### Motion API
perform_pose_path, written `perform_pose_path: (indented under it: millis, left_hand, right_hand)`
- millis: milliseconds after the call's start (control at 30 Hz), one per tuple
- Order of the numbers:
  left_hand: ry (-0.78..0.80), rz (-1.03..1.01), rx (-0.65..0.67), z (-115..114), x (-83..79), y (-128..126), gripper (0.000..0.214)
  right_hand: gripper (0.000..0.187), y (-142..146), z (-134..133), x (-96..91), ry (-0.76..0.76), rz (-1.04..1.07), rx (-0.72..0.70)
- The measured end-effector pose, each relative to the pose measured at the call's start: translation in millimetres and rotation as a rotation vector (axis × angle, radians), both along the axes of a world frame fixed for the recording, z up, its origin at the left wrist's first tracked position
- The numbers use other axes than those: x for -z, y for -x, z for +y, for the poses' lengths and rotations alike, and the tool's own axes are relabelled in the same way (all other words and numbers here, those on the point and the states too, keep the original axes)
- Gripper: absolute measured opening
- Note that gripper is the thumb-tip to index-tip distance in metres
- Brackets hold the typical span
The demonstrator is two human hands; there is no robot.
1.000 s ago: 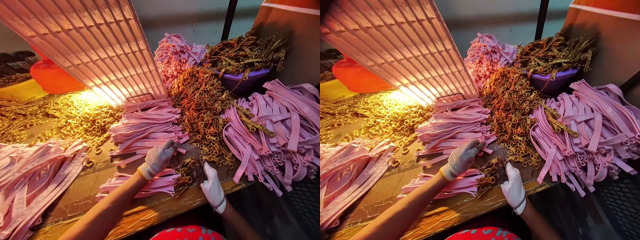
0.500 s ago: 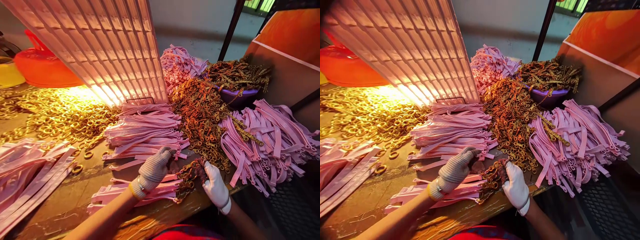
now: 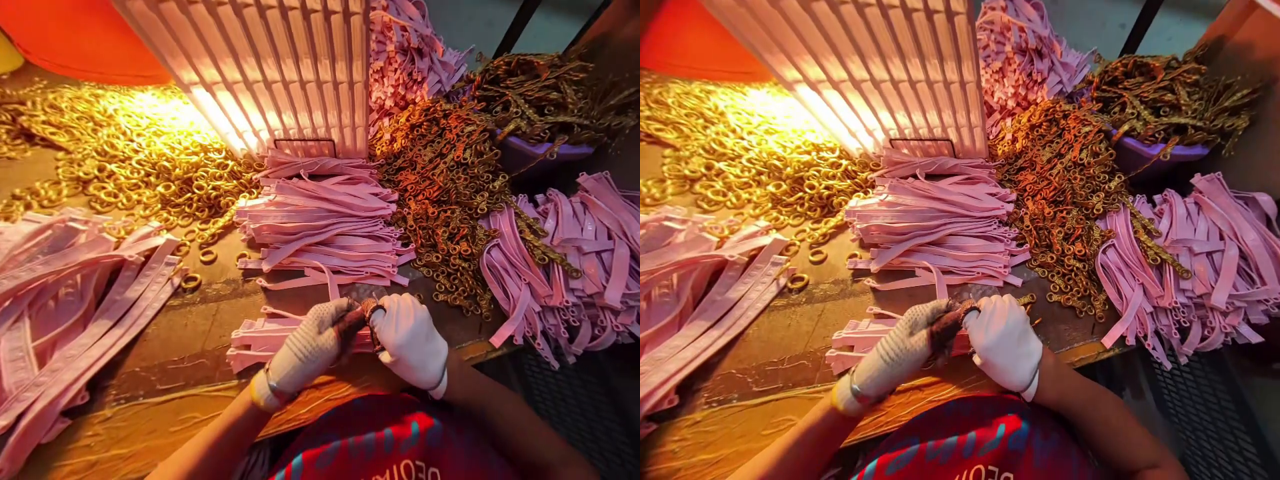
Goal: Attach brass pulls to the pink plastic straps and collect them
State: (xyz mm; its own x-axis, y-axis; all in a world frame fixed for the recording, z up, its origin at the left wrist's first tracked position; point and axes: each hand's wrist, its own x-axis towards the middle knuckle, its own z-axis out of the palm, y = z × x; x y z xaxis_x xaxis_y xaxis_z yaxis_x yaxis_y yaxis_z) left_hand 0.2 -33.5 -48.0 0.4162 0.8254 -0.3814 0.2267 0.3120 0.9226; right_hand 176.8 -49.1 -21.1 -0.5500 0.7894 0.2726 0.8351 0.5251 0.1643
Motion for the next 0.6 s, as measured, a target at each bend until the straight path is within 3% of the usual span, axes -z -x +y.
perform_pose_path:
  millis: [67, 133, 200, 300, 400, 600]
  left_hand:
    - [-0.205, 0.103, 0.018, -2, 8.7, 0, 0.027]
    - [-0.289, 0.142, 0.042, -3, 14.8, 1, 0.02]
    - [-0.206, 0.104, 0.072, -2, 17.0, 3, 0.022]
    - [-0.025, 0.029, 0.074, 1, 15.1, 6, 0.031]
    - [0.034, 0.022, 0.065, 1, 13.8, 6, 0.037]
    - [-0.056, 0.089, 0.088, -2, 22.6, -2, 0.02]
  right_hand:
    - [0.013, 0, 0, 4.6, -0.096, 0.024, 0.019]
    - [0.016, -2, 0, 7.1, -0.114, 0.033, 0.044]
    - [0.014, -4, 1, 5.5, -0.01, -0.014, 0.069]
    - [0.019, -9, 6, -2.5, 0.319, -0.123, 0.074]
    - [0.024, -12, 13, -6.6, 0.57, -0.18, 0.039]
    - [0.01, -17, 16, 8.5, 0.631, -0.207, -0.105]
